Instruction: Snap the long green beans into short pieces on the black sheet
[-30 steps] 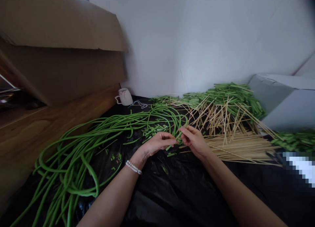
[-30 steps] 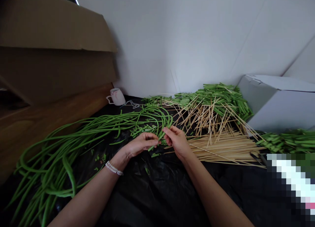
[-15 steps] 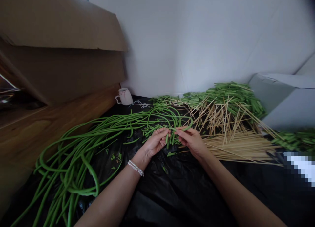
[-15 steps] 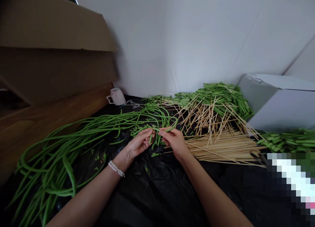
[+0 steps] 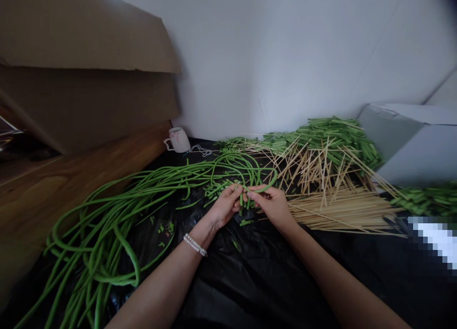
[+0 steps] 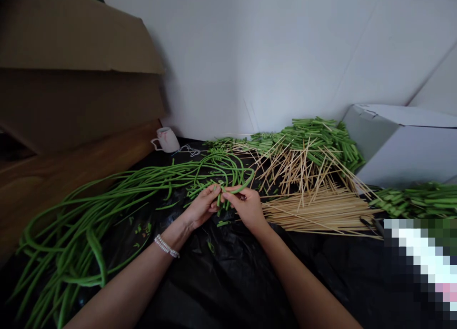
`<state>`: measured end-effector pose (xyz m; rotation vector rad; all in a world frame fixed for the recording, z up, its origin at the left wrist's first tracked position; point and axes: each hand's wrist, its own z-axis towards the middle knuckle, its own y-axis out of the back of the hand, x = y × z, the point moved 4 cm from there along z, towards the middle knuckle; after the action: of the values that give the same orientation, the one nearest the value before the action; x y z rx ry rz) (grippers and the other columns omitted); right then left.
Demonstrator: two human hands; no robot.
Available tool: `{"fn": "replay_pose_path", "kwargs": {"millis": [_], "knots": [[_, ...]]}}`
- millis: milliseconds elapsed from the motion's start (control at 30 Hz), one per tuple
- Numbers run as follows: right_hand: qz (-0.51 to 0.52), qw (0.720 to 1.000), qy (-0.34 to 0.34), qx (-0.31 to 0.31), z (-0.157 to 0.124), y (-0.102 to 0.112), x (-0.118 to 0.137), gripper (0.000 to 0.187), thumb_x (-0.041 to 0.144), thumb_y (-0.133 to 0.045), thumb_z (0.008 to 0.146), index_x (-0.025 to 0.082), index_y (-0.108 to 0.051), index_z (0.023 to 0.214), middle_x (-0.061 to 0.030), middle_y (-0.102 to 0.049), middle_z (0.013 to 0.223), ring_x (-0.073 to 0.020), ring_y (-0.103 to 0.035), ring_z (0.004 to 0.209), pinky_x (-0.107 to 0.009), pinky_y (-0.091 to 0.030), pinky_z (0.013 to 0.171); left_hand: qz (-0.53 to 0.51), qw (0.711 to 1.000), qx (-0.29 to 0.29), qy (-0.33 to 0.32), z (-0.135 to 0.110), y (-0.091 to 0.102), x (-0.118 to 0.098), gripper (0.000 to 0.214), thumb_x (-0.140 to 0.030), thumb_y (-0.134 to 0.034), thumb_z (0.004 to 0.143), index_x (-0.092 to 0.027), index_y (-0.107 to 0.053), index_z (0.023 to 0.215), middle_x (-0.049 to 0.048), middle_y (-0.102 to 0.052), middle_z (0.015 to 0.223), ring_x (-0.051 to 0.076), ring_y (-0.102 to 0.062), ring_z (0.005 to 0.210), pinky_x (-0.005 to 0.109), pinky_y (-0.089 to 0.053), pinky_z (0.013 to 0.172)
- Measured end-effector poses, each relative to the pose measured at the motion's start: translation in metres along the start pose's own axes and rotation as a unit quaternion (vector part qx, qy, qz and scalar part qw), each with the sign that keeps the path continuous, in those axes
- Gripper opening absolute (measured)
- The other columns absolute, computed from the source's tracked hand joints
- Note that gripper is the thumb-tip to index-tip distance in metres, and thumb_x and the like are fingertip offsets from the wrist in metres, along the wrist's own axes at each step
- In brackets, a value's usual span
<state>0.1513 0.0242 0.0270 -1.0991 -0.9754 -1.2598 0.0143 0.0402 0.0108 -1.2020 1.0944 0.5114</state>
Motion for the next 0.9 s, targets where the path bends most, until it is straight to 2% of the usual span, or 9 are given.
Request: {"fn": "replay_pose_path", "kwargs": {"millis": [100,233,333,467,600,900], "knots": [[-0.027,0.999,0.019,0.000,0.000,0.000,-0.006,0.021,0.034,-0.075,0.068,0.021,-0.077,0.084,-0.0027,-0.072,0.073,-0.0129,-0.055,0.053,-0.026,-0.047,0.048,0.040,0.999,-0.001,0.005,-0.001,-0.001,0.002,0.031,-0.041,-0.069,0.081,-0.013,-0.055,0.078,-0.0032,-0.051,0.063,0.001,-0.027,0.041,0.014,-0.017,0.038],[-0.049,0.999,0.021,0.005,-0.001,0.000,-0.012,0.022,0.034,-0.073,0.070,0.021,-0.077,0.087,-0.0044,-0.075,0.082,-0.0139,-0.059,0.055,-0.027,-0.048,0.048,0.066,0.997,-0.028,0.017,-0.004,-0.003,0.003,0.036,-0.048,-0.064,0.082,-0.014,-0.059,0.092,-0.0044,-0.048,0.059,0.002,-0.024,0.040,0.016,-0.013,0.038],[-0.062,0.997,0.035,0.022,-0.003,-0.003,-0.012,0.021,0.035,-0.072,0.072,0.022,-0.076,0.088,-0.0051,-0.076,0.088,-0.0169,-0.065,0.063,-0.028,-0.051,0.052,0.092,0.994,-0.048,0.018,-0.007,-0.005,0.001,0.039,-0.050,-0.061,0.084,-0.014,-0.061,0.098,-0.0045,-0.046,0.058,0.003,-0.024,0.041,0.017,-0.013,0.039],[-0.092,0.994,0.043,0.027,-0.006,-0.006,-0.012,0.019,0.034,-0.070,0.073,0.022,-0.076,0.087,-0.0049,-0.076,0.086,-0.0198,-0.068,0.072,-0.030,-0.054,0.059,0.110,0.990,-0.084,0.040,-0.007,-0.005,0.000,0.033,-0.041,-0.060,0.084,-0.015,-0.060,0.104,-0.0053,-0.045,0.056,0.003,-0.023,0.040,0.017,-0.012,0.039],[-0.104,0.993,0.041,0.028,-0.007,-0.008,-0.013,0.019,0.032,-0.070,0.072,0.021,-0.076,0.087,-0.0054,-0.075,0.082,-0.0198,-0.068,0.071,-0.030,-0.053,0.060,0.106,0.990,-0.086,0.046,-0.006,-0.004,0.000,0.027,-0.026,-0.054,0.081,-0.016,-0.058,0.106,-0.0063,-0.044,0.054,0.003,-0.020,0.037,0.018,-0.011,0.039],[-0.067,0.997,0.007,0.043,-0.009,-0.011,-0.003,0.020,0.035,-0.074,0.069,0.020,-0.076,0.081,-0.0034,-0.072,0.072,-0.0132,-0.056,0.053,-0.027,-0.045,0.050,0.095,0.992,-0.071,0.032,-0.006,-0.003,-0.002,0.033,-0.021,-0.056,0.075,-0.016,-0.055,0.108,-0.0099,-0.037,0.050,0.004,-0.019,0.037,0.018,-0.012,0.039]]}}
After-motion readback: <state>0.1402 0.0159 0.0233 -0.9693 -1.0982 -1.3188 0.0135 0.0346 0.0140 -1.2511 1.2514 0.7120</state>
